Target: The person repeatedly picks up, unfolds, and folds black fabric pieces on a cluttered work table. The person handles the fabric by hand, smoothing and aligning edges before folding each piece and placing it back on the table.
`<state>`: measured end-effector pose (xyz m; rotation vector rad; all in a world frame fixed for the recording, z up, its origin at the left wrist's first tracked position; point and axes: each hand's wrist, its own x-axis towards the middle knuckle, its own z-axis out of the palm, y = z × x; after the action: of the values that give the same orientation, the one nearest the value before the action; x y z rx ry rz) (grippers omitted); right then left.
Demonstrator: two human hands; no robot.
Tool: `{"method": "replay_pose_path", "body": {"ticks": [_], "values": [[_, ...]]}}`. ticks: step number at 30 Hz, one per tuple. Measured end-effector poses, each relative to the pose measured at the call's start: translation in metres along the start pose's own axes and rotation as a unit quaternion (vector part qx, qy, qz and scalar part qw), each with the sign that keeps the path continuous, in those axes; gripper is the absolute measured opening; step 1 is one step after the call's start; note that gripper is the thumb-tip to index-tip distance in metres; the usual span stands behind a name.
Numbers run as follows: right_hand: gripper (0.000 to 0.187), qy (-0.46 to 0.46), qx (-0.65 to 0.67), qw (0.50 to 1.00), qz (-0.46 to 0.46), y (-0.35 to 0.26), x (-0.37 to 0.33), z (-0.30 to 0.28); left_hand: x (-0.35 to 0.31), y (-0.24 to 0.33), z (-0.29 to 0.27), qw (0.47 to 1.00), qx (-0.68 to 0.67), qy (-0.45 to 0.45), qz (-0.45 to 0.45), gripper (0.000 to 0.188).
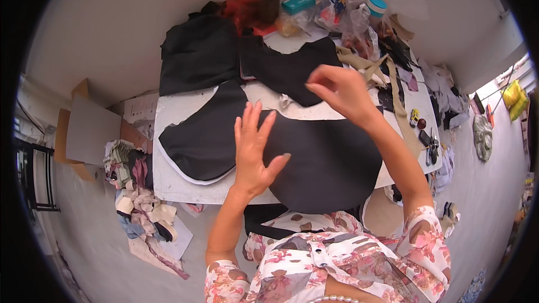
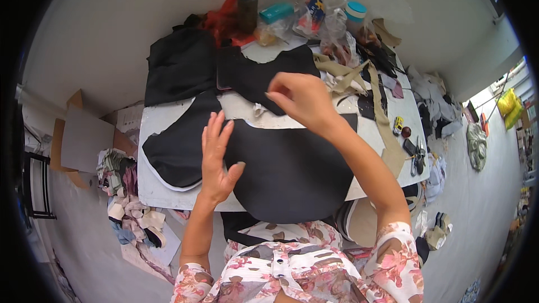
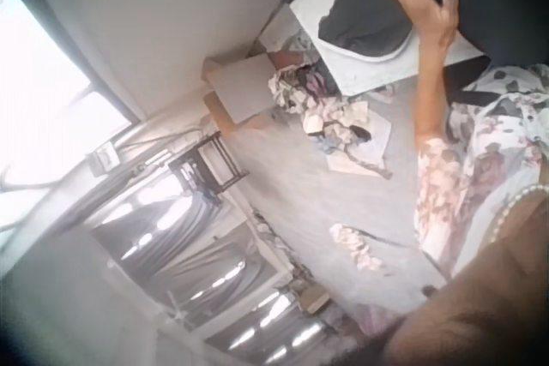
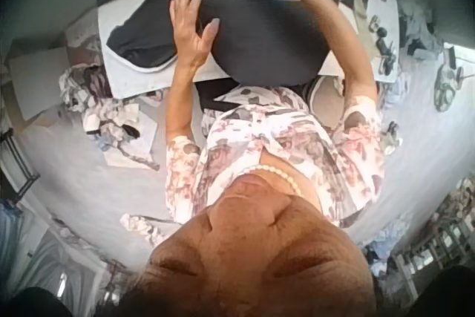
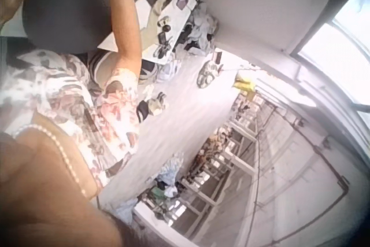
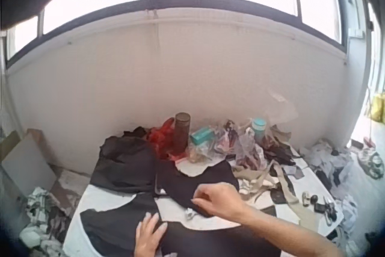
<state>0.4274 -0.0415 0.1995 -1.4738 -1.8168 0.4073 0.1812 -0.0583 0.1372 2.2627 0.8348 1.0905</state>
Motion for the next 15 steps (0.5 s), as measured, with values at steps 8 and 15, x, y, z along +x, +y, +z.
{"method": "replay_pose_path", "body": {"ticks": [8,15], "values": [[0.032,-0.081,-0.313,0.944,-0.065,0.089,0.117,0.13,-0.011,-0.021,-0.026,0.984,0.013,0.162,-0.069,0.025],[0.008,-0.129,-0.254,0.959,-0.006,0.106,0.123,0.143,-0.021,-0.044,-0.041,0.971,-0.015,0.197,-0.137,0.014]]}}
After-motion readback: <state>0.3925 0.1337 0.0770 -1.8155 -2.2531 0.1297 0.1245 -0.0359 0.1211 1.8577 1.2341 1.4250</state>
